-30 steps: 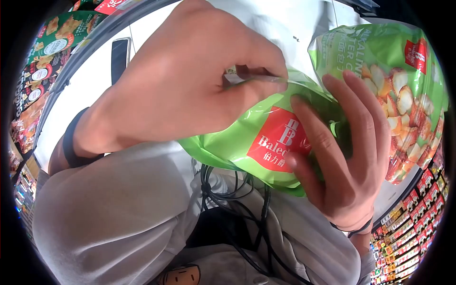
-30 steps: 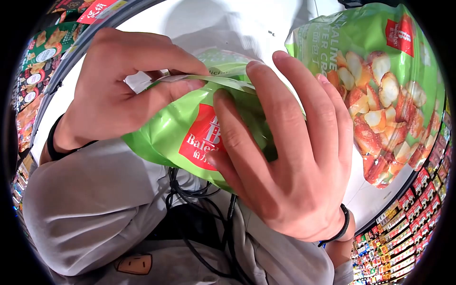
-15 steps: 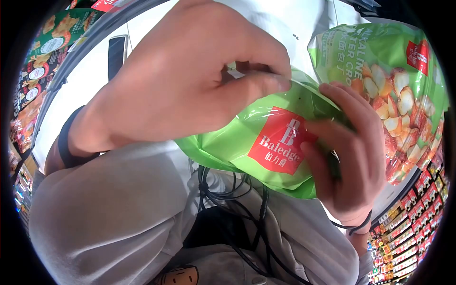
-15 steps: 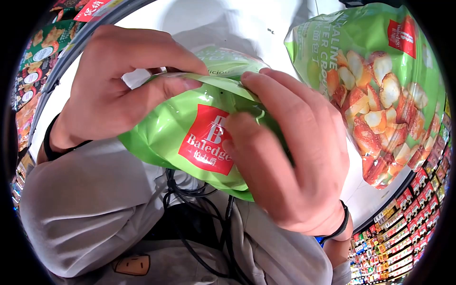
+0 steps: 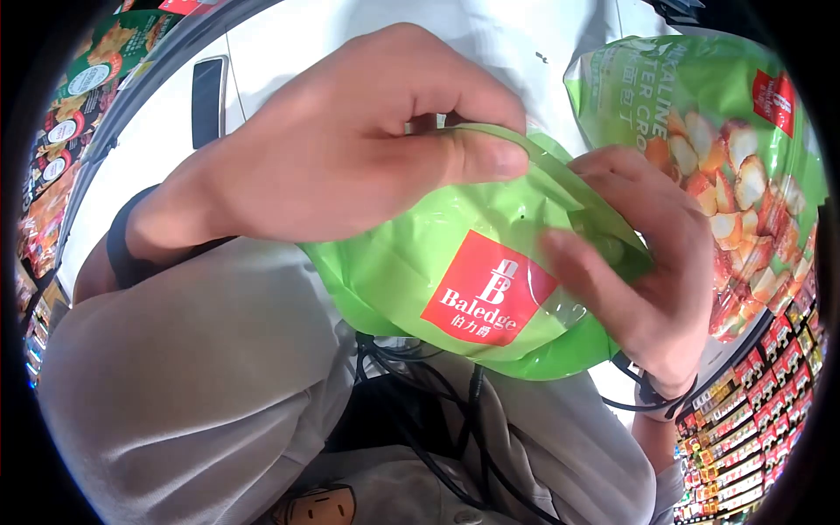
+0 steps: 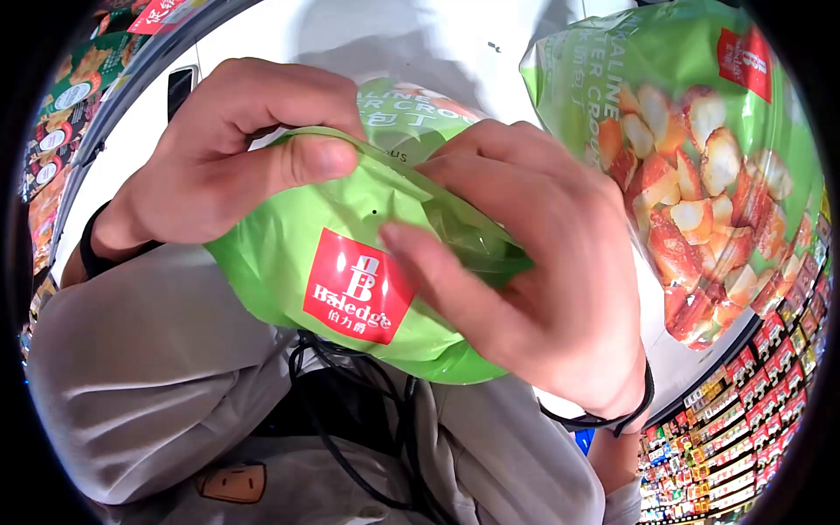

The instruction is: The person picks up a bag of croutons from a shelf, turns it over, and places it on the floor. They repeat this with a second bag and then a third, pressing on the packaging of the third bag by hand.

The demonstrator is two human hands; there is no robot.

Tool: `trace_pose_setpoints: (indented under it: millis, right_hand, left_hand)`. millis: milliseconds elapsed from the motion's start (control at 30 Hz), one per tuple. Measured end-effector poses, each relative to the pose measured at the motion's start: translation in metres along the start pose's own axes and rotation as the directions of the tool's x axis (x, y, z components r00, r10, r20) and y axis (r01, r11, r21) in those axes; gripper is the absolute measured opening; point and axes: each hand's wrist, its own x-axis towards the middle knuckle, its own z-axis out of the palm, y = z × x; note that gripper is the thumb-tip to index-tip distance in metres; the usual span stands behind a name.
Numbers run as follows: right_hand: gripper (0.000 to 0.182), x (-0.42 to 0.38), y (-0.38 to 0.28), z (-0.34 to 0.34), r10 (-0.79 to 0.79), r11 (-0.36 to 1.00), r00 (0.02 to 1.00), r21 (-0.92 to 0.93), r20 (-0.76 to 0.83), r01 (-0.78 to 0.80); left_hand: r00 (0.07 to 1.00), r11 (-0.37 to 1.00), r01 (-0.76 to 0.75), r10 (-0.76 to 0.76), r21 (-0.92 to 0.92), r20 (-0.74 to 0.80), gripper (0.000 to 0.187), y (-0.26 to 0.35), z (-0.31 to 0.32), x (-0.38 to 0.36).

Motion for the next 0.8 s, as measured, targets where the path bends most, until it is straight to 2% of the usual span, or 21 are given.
trace_pose_setpoints:
  millis: [133,267,367,433,500,567,633,800]
  right_hand:
    - [0.029,0.001,0.003,0.003,0.008,0.994,1.0,0.105,-0.006,-0.008]
    - [0.03,0.003,0.005,0.003,0.135,0.969,0.991,0.206,0.014,-0.135]
    - [0.027,0.006,0.01,0.005,0.203,0.926,0.977,0.311,0.07,-0.215]
    - [0.026,0.008,0.012,0.005,0.223,0.902,0.97,0.357,0.096,-0.243]
    - [0.022,0.008,0.013,0.005,0.299,0.84,0.94,0.422,0.162,-0.34]
    - [0.021,0.008,0.016,0.007,0.306,0.821,0.938,0.454,0.163,-0.347]
    - [0.019,0.007,0.016,0.007,0.313,0.798,0.935,0.487,0.165,-0.353]
    - [0.018,0.007,0.014,0.009,0.354,0.768,0.924,0.518,0.149,-0.377]
  left_hand:
    - [1.0,1.0,0.005,-0.005,-0.005,0.007,0.023,-0.005,0.003,0.001]
    - [1.0,0.999,-0.026,0.025,0.029,0.018,0.025,-0.003,0.001,0.004]
    - [0.998,0.999,0.032,-0.034,0.021,0.054,0.024,0.0,0.0,0.006]
    - [0.992,0.973,0.104,-0.087,-0.206,0.093,0.021,0.002,0.002,0.01]
    - [0.987,0.976,0.12,-0.098,-0.181,0.126,0.02,0.005,-0.004,0.013]
    - [0.982,0.979,0.132,-0.108,-0.152,0.157,0.02,0.004,-0.005,0.014]
    - [0.989,0.991,0.099,-0.088,-0.094,0.117,0.021,0.002,-0.004,0.013]
    - [0.988,0.991,0.106,-0.096,-0.08,0.123,0.022,0.003,-0.006,0.015]
